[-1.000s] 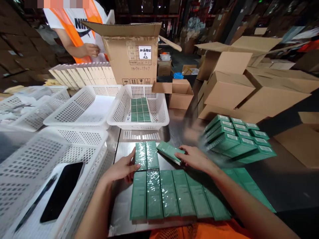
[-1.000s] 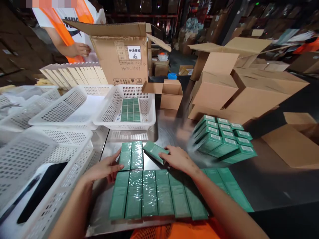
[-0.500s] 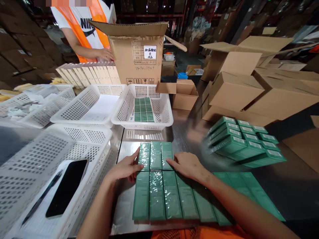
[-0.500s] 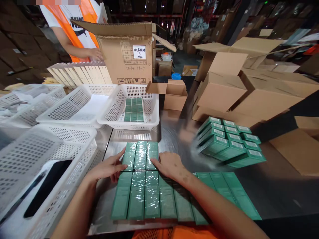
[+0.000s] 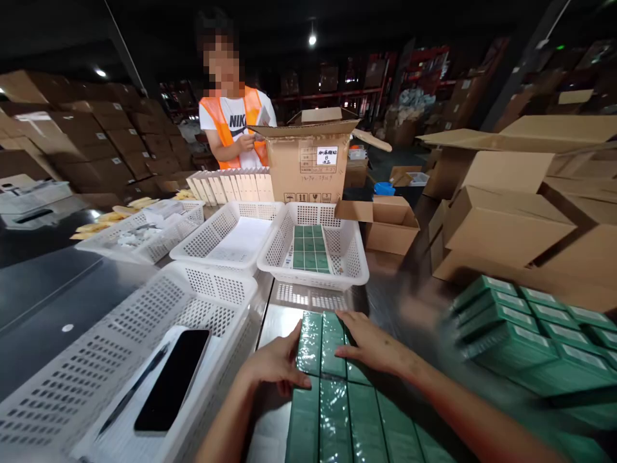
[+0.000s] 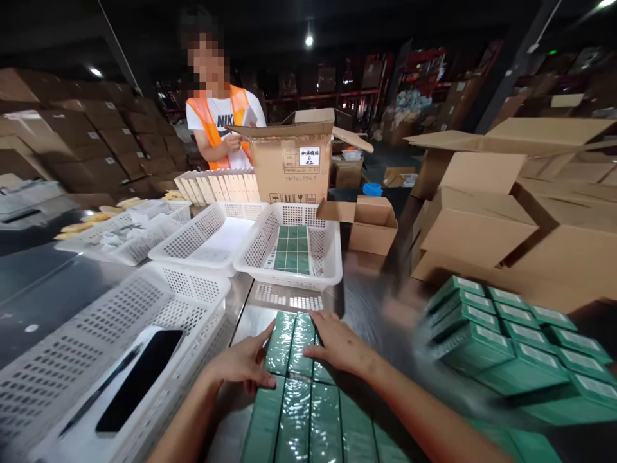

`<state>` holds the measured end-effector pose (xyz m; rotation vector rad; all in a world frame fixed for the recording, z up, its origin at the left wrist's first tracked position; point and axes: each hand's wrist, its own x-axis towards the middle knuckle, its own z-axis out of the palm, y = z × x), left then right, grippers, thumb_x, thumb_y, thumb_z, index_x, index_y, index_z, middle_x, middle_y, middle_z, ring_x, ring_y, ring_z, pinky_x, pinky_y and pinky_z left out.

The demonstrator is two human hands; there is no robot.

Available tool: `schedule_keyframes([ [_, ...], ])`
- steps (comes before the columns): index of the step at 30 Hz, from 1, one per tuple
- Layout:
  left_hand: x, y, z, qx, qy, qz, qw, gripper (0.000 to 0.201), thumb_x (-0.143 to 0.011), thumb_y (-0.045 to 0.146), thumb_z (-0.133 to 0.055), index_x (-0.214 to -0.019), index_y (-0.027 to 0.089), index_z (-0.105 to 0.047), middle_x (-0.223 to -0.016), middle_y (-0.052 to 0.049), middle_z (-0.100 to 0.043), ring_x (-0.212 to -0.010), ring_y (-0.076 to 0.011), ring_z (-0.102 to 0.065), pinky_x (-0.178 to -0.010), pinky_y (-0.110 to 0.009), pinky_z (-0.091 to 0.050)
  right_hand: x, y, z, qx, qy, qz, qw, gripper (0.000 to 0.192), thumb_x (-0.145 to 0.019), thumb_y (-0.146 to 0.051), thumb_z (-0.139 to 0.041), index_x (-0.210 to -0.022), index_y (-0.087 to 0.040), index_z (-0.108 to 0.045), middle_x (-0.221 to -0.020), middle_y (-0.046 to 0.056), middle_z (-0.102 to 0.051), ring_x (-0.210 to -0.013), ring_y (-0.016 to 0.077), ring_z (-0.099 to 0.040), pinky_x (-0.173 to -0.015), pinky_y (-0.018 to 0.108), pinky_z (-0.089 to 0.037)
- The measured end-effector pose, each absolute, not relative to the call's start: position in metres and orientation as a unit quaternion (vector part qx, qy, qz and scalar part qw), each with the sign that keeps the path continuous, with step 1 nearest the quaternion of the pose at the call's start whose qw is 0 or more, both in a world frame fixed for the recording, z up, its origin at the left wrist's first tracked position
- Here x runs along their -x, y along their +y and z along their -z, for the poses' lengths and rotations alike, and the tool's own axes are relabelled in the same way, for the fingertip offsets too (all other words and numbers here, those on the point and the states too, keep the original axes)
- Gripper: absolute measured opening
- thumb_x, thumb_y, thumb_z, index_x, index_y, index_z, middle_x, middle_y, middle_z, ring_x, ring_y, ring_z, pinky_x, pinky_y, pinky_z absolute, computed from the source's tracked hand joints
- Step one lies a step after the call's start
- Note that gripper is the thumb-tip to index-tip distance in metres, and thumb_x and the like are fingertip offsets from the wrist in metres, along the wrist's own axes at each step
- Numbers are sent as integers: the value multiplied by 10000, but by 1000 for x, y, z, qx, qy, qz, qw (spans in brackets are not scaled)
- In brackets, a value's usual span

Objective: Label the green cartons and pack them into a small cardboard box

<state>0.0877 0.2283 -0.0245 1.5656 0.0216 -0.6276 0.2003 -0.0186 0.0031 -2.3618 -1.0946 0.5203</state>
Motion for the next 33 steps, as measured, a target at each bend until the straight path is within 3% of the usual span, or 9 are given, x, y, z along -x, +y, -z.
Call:
schedule_keyframes([
  [8,-87,224,26,-703,9,273,657,1306,-632,307,-878,-1579,267,21,-736,-18,-684,-463,-166,-592,-394,-242,-458,-188,-17,-13,858,-403,-178,265,690,-785,-447,-765,-1348,-131,-522,-1296,156,-589,-1199,326,-530,-1045,430,-406],
  [13,-89,225,30,-701,31,278,656,1394,-605,323,-906,-1564,269,104,-758,-24,-686,-467,-158,-593,-389,-227,-453,-187,-15,-16,860,-396,-179,267,702,-766,-428,-782,-1368,-185,-514,-1319,141,-586,-1225,327,-527,-1051,446,-411],
  [15,-89,226,31,-706,26,281,649,1405,-596,358,-914,-1563,281,102,-721,-3,-671,-456,-152,-585,-380,-213,-445,-184,-18,-17,868,-385,-191,250,814,-760,-489,-777,-1441,-189,-448,-1434,170,-505,-1336,365,-440,-1112,507,-347],
  [17,-88,225,33,-713,17,282,641,1407,-606,408,-906,-1562,262,116,-697,1,-666,-450,-151,-576,-377,-213,-438,-178,-25,-19,876,-371,-205,229,948,-756,-539,-768,-1519,-176,-339,-1559,198,-344,-1451,403,-264,-1167,574,-238],
  [19,-86,226,36,-723,16,284,630,1382,-651,475,-869,-1556,217,143,-658,4,-655,-444,-153,-570,-384,-220,-434,-171,-40,-23,877,-375,-196,228,992,-775,-549,-749,-1551,-155,-273,-1603,205,-250,-1492,397,-147,-1192,582,-167],
  [22,-84,228,41,-756,36,282,589,1329,-714,595,-777,-1548,186,173,-571,29,-614,-447,-183,-595,-393,-241,-443,-158,-75,-35,871,-389,-157,256,880,-832,-538,-697,-1538,-171,-323,-1589,181,-303,-1496,348,-172,-1205,524,-187],
  [26,-84,229,45,-799,69,263,536,1299,-671,739,-706,-1565,263,107,-528,53,-585,-457,-235,-628,-375,-288,-451,-139,-141,-53,908,-301,-113,268,741,-884,-554,-622,-1507,-223,-398,-1590,133,-321,-1496,321,-185,-1207,504,-204],
  [33,-82,219,37,-818,85,251,511,1292,-673,791,-651,-1573,170,36,-529,30,-615,-430,-243,-621,-370,-312,-467,-151,-248,-61,973,-154,87,151,675,-881,-402,-638,-1483,-208,-401,-1535,157,-389,-1461,326,-269,-1173,532,-259],
])
